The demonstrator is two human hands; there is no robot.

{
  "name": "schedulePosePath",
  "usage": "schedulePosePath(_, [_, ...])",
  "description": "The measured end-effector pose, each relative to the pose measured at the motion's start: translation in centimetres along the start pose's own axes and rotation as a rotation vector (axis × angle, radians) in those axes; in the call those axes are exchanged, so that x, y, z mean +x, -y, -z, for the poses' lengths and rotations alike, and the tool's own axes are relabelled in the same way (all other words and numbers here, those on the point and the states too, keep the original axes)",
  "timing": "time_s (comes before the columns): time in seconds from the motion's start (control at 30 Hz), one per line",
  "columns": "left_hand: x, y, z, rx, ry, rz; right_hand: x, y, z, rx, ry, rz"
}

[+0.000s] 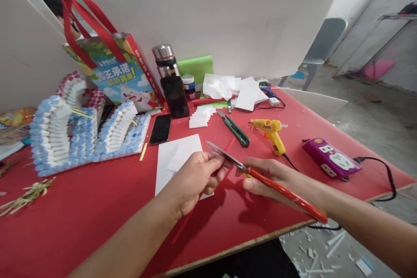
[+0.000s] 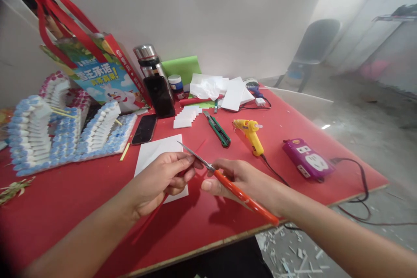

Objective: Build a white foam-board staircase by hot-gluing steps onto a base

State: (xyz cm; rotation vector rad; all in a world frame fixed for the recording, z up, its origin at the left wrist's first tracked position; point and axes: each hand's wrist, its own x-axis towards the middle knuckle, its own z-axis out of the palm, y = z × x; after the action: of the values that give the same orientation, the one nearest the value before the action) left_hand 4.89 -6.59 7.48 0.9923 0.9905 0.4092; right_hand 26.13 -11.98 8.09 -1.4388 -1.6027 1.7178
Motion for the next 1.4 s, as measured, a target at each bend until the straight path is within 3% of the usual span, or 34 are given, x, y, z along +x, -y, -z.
schedulePosePath(0.3, [2.2,1.5,-2.8,-0.176,-0.046,0.152,-0.5,-1.7,2.2,0.077,0.039,-0.269])
schedulePosePath(0.47, [3.3,2.0,-2.9,-0.238,0.000,0.222,-0.2,-1.3,3.0,0.093,0.054,-0.325])
schedulePosePath(0.7, [4.2,2.5,-2.2,-0.306,-0.045,0.251,0.6,-0.5,2.9,-0.003,0.041,-0.322])
schedulePosePath(0.83, [3.1,3.0,-2.6,-0.272,-0.020,0.223,0.3,-0.9,2.5,-0.052,0.023,-0.325])
schedulePosePath(0.97, [-0.7,2.7,-2.7,-0.088,0.125,0.149,0.3,-1.8,2.0,-0.224,-0.093,-0.178])
schedulePosePath(1.03, [-3.0,1.8,-1.3,0.163,0.085,0.019,0.9,-1.9,1.6,-0.520,-0.225,-0.115])
schedulePosePath(1.07, [-4.0,1.2,-0.1,0.311,-0.002,-0.082,1.4,-1.9,1.3,-0.700,-0.291,-0.110])
schedulePosePath(1.13, [-5.3,0.0,3.3,0.577,-0.279,-0.288,2.7,-1.8,0.6,-1.002,-0.373,-0.148])
schedulePosePath(1.23, [-5.4,-1.0,9.3,0.855,-0.751,-0.489,4.9,-1.7,-0.3,-1.217,-0.417,-0.202])
schedulePosePath(1.27, [-4.8,-0.8,11.1,0.923,-0.819,-0.504,5.5,-1.6,-0.4,-1.252,-0.429,-0.207])
schedulePosePath(1.33, [-3.2,0.1,14.0,1.063,-0.816,-0.529,6.2,-1.2,-0.4,-1.305,-0.415,-0.219])
schedulePosePath(1.4, [-1.3,1.7,15.7,1.158,-0.832,-0.549,6.5,-0.2,-0.3,-1.349,-0.339,-0.235])
